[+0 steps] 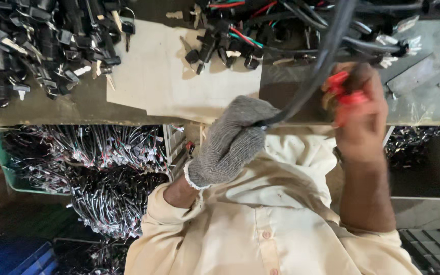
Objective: The person holds a black cable against the workbench and uses red-handled pliers to strip insulation from its end, pulling the cut insulation off to expose inner wires. They repeatedly reposition the cable and work on different sections, with bins of finished cable assemblies around the bench.
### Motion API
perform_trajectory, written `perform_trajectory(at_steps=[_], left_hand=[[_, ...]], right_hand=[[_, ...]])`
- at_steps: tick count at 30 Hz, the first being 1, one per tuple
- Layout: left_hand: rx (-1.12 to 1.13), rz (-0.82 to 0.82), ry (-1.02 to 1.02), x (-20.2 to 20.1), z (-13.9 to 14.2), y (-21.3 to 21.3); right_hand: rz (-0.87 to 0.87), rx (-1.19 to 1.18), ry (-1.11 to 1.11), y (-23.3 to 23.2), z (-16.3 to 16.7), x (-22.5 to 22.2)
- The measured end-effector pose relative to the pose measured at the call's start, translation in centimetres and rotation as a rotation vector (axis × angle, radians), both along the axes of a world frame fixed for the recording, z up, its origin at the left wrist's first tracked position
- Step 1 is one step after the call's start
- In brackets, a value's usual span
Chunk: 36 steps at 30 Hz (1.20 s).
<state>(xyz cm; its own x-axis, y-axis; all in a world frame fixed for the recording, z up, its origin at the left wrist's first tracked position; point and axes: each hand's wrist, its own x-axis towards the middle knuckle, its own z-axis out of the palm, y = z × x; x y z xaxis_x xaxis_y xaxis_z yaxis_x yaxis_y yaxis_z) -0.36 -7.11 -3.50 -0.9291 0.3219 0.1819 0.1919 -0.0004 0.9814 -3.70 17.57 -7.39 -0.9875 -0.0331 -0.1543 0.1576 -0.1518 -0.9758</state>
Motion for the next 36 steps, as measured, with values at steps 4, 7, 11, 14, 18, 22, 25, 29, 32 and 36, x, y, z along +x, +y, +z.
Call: perform_trajectory(at_steps=[4,7,11,14,18,22,25,29,32,36], left_hand=[[0.259,-0.078,-0.331,1.2,0.9,0.8],[0.482,0.014,-0.54,2.5,0.6,1.7],[0.537,0.067,-0.606,3.5,-0.1,2.2],[0.451,0.028,-0.558,3.5,0.0,1.3],[0.055,-0.13,-0.248,3.0,0.8,-0.9],[-0.35,-0.107,0.087,2.7,0.7,-0.9],[-0.499,0.096,0.157,2.5,0.3,0.0],[-0.471,0.191,0.235,2.5,0.3,0.9],[-0.452,0.223,0.197,2.8,0.2,1.6],[-0.572,0.247,0.301,3.2,-0.4,1.8]], right_hand=[[0.279,0.345,0.251,-1.0,1.3,0.2],[0.38,0.578,0.431,-2.2,2.0,0.3],[0.318,0.792,0.652,-2.7,2.5,-0.2],[0.384,1.053,0.62,-2.7,2.0,-0.9],[0.35,1.093,0.767,-2.4,0.9,-1.5],[0.431,0.907,0.701,-2.0,0.8,-1.5],[0.42,0.814,0.672,-2.1,1.0,-0.7],[0.375,0.854,0.597,-2.7,0.8,0.6],[0.345,0.928,0.544,-3.0,0.5,1.2],[0.318,0.988,0.54,-3.1,0.8,1.7]])
